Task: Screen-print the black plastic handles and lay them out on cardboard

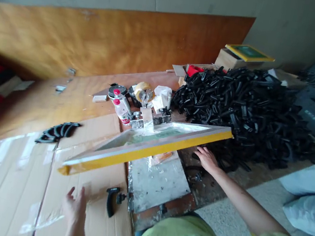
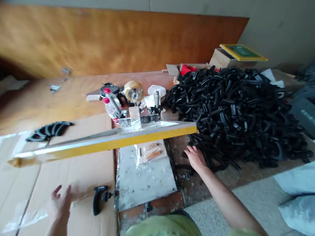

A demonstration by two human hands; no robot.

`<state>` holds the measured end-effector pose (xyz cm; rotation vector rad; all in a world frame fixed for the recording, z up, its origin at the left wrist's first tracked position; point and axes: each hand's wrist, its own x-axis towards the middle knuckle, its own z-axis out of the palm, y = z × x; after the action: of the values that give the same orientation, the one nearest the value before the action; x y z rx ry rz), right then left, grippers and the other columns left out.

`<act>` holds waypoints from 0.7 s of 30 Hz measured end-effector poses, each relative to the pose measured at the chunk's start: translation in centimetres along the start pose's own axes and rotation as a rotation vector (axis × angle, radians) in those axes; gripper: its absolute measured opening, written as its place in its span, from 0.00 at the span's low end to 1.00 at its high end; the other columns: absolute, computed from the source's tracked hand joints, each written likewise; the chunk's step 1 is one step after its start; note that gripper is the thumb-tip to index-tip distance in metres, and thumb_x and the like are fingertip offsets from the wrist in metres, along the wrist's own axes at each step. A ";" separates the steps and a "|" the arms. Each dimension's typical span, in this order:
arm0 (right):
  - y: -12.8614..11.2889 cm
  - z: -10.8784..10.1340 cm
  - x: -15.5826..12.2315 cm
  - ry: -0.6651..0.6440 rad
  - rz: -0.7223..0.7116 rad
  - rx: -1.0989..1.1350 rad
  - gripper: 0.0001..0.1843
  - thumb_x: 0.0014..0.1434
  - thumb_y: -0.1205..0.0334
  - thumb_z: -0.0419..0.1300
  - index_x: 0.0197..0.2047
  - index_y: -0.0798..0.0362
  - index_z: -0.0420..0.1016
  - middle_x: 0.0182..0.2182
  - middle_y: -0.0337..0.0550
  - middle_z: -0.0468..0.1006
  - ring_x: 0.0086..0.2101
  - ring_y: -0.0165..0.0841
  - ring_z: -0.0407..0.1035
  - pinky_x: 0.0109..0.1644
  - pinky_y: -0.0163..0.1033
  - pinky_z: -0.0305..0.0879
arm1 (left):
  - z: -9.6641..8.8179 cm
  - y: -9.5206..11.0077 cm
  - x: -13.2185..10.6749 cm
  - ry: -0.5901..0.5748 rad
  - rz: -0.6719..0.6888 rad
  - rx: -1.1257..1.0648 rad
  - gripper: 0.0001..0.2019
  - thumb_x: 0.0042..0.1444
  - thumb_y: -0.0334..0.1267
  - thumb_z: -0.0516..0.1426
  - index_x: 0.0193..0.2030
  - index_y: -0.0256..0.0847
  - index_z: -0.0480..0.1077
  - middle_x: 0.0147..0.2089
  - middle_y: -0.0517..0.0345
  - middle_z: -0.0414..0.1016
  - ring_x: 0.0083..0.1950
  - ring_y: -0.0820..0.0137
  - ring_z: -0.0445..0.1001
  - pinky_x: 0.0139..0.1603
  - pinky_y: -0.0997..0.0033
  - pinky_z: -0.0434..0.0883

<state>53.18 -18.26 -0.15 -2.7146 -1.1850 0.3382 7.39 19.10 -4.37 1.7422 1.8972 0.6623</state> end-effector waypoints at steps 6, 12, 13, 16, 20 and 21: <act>0.5 -0.1 4.3 0.068 -0.237 0.068 0.14 0.62 0.68 0.54 0.47 0.51 0.77 0.45 0.50 0.78 0.55 0.40 0.62 0.58 0.46 0.54 | -0.4 4.8 -9.0 0.091 -0.139 -0.249 0.26 0.49 0.53 0.56 0.52 0.41 0.68 0.44 0.48 0.74 0.52 0.52 0.74 0.50 0.46 0.72; -9.7 -1.4 7.3 0.092 -0.662 0.259 0.15 0.64 0.65 0.55 0.52 0.51 0.74 0.48 0.46 0.77 0.49 0.37 0.66 0.55 0.42 0.56 | -2.0 11.5 -11.5 0.095 -0.036 -0.555 0.29 0.49 0.52 0.59 0.55 0.38 0.69 0.45 0.49 0.74 0.47 0.63 0.75 0.54 0.56 0.72; -11.1 -1.3 7.3 0.066 -0.709 0.241 0.14 0.64 0.64 0.54 0.51 0.51 0.75 0.47 0.46 0.77 0.49 0.37 0.65 0.54 0.41 0.56 | -2.0 12.5 -11.6 0.085 -0.009 -0.596 0.29 0.50 0.52 0.60 0.55 0.38 0.69 0.45 0.50 0.74 0.46 0.65 0.75 0.53 0.57 0.72; -13.8 -0.8 6.7 0.014 -0.738 0.164 0.14 0.66 0.63 0.51 0.48 0.51 0.77 0.46 0.47 0.75 0.49 0.38 0.63 0.52 0.41 0.56 | -1.9 14.9 -11.7 0.035 0.048 -0.658 0.28 0.50 0.52 0.61 0.54 0.39 0.70 0.43 0.52 0.75 0.44 0.68 0.75 0.53 0.58 0.72; -14.7 -0.7 5.8 -0.013 -0.675 0.102 0.16 0.66 0.63 0.50 0.50 0.52 0.76 0.44 0.49 0.74 0.50 0.40 0.61 0.53 0.43 0.54 | -1.8 17.7 -11.6 -0.028 0.130 -0.665 0.25 0.50 0.51 0.61 0.53 0.39 0.72 0.41 0.53 0.75 0.44 0.67 0.75 0.52 0.59 0.73; -14.8 -0.8 5.7 -0.017 -0.668 0.096 0.16 0.66 0.62 0.50 0.51 0.52 0.76 0.44 0.49 0.74 0.50 0.40 0.61 0.54 0.43 0.54 | -2.1 18.7 -11.5 -0.032 0.157 -0.676 0.24 0.51 0.50 0.61 0.52 0.39 0.72 0.42 0.53 0.75 0.45 0.67 0.75 0.51 0.60 0.74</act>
<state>46.85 -4.14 3.28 -2.0718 -1.9129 0.3054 21.31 8.98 9.44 1.4395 1.2950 1.1624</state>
